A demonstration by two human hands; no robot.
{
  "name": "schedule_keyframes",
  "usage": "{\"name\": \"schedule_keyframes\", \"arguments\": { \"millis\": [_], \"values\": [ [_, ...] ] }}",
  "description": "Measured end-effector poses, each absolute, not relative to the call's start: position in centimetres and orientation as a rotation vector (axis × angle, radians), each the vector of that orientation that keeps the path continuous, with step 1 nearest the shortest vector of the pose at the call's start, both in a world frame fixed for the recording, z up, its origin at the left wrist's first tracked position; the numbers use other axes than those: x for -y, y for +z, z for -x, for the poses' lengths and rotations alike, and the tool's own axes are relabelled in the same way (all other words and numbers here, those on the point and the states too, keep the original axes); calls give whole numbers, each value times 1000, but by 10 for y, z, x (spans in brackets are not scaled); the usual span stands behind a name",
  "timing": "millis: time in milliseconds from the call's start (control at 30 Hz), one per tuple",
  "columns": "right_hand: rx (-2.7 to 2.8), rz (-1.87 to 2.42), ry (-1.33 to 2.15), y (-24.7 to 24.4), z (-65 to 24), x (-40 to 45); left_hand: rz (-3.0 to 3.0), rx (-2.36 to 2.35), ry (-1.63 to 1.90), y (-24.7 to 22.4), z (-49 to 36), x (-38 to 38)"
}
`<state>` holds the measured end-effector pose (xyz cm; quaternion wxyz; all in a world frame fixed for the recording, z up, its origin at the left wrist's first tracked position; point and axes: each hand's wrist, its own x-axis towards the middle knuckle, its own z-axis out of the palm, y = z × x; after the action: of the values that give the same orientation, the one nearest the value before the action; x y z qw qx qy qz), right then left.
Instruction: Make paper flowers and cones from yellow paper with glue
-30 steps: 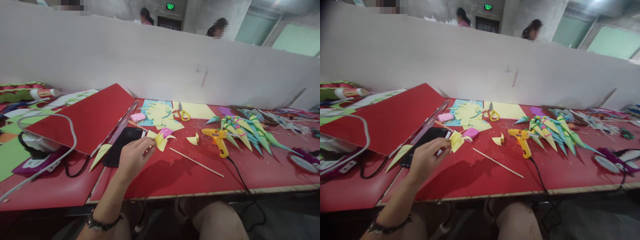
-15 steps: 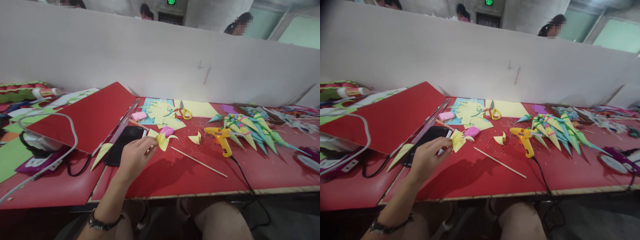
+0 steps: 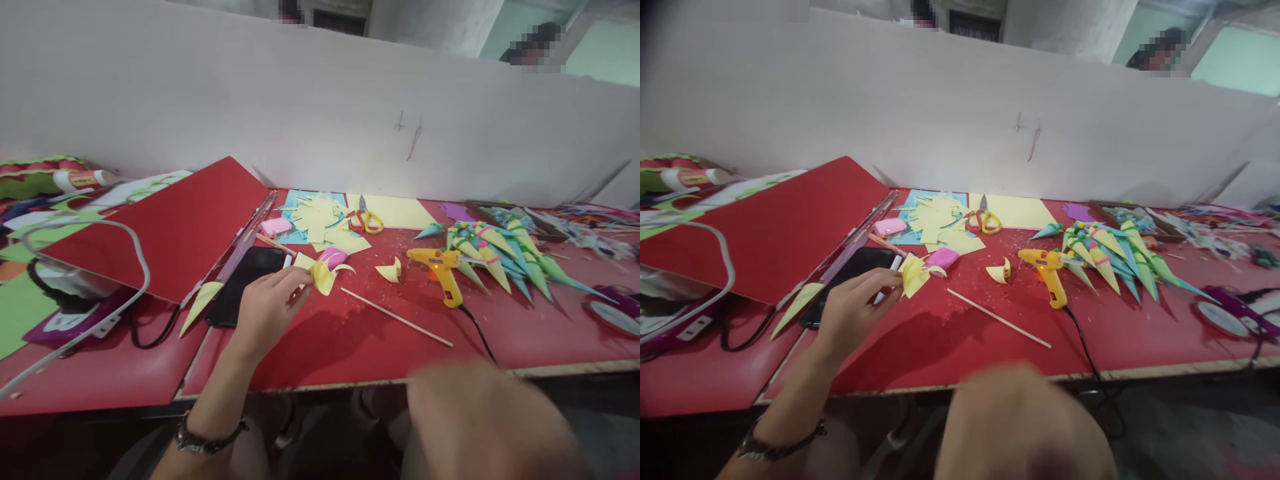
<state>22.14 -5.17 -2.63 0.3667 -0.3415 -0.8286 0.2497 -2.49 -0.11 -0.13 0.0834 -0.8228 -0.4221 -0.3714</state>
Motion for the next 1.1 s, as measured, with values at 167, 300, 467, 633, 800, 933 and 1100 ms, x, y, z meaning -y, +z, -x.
{"name": "schedule_keyframes", "arguments": {
  "millis": [167, 300, 467, 633, 800, 933, 1100],
  "values": [
    [1639, 1623, 63, -21, -221, 17, 2439, 1283, -1103, -2, 24, 0],
    [1662, 1866, -86, -40, -224, -3, 2443, 1319, -1113, -2, 23, 1],
    [1752, 1955, -119, -43, -223, -8, 2483, 1407, -1061, -2, 23, 1],
    [1759, 1836, 25, -32, -219, -6, 2501, 1442, -1030, -2, 24, 0],
    [1609, 1249, 969, -21, -203, 12, 2460, 1486, -1032, -2, 27, -1],
    [1396, 1143, 1409, -20, -189, 20, 2410, 1558, -1062, -2, 27, -1],
    [1445, 1463, 1135, -28, -186, 18, 2382, 1624, -1037, -3, 23, -1]
  ]
}}
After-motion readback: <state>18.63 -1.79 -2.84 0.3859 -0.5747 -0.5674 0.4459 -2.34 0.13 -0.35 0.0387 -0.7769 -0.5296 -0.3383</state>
